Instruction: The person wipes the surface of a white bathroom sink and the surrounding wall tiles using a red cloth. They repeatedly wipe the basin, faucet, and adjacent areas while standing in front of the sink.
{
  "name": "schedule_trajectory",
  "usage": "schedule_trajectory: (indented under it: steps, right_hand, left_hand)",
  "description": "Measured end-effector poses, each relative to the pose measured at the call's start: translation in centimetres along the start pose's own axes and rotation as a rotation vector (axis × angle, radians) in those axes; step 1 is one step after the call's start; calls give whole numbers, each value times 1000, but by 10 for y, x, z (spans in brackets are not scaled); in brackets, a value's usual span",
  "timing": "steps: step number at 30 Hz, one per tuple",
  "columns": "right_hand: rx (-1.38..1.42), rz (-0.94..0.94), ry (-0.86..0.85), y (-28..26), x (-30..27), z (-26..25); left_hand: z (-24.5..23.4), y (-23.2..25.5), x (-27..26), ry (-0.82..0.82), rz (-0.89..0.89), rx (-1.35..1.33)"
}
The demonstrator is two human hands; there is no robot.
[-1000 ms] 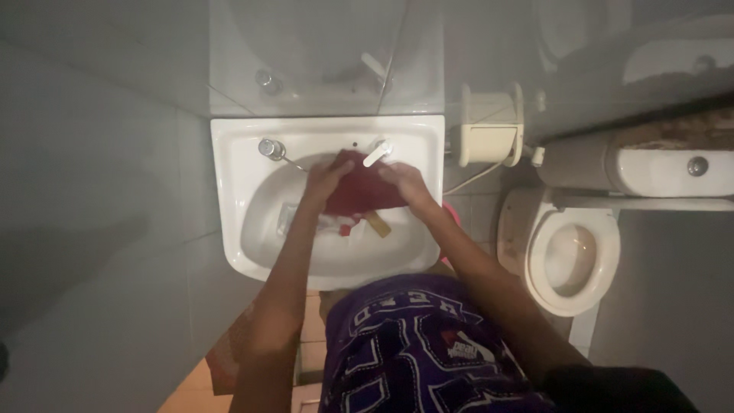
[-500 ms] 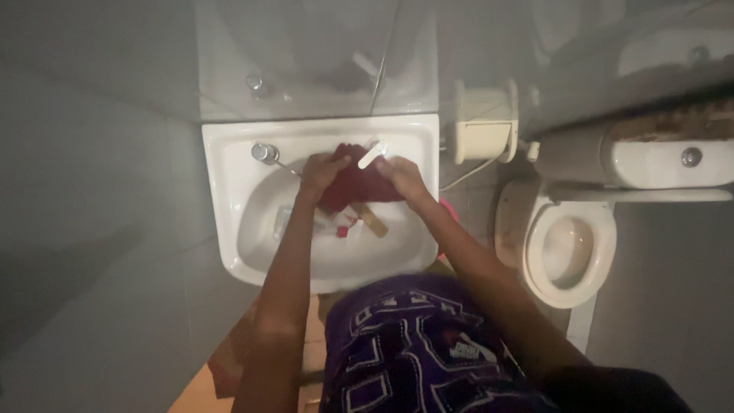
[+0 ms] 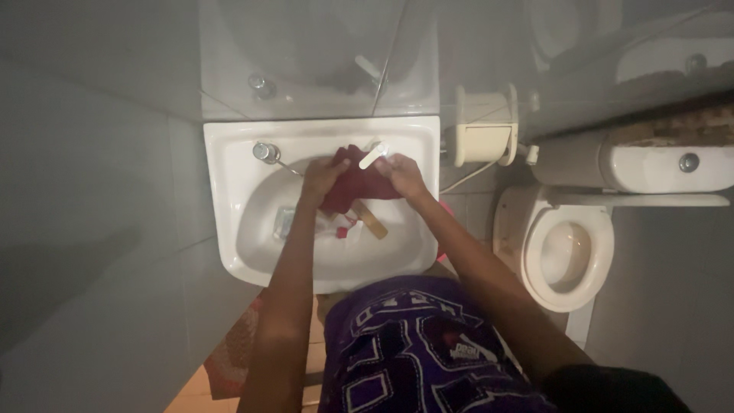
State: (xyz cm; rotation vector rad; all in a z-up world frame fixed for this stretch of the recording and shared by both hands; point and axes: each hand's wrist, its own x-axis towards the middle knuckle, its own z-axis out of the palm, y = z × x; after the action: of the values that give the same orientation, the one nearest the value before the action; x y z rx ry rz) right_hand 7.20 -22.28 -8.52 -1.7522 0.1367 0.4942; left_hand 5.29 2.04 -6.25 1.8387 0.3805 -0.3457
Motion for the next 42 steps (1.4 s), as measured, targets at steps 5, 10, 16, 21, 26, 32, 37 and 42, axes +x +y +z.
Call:
schedule_trajectory:
  steps: [5,10,16,21,26,32,37,42]
  right_hand:
    - [57,147,-50,4,-30,-12]
    - [8,33,-69,2,-30,-4]
    - [76,109,-88,-3,-18,-2]
    - [72,128,-61,14,-38,-11]
    - [0,24,-48,19,-36,0]
    - [13,-27,-171,2,-46,14]
    - [-60,400,-444,-46,-90,17]
    - [-200,-15,-623,-78,-114,57]
  left_hand:
    - [10,28,-10,-18,-38,73]
    - [2,17,-15,-44,47,-85]
    - [3,9,-19,9,-27,-124]
    - [14,23,-16,-35,-13,-12]
    - [9,17,-28,-48,-24,-181]
    - [-1,-7,-52,73,-119,-177]
    - [-14,-42,-103,64,-155,-197]
    - [-14,-133,-145,330,-177,-265]
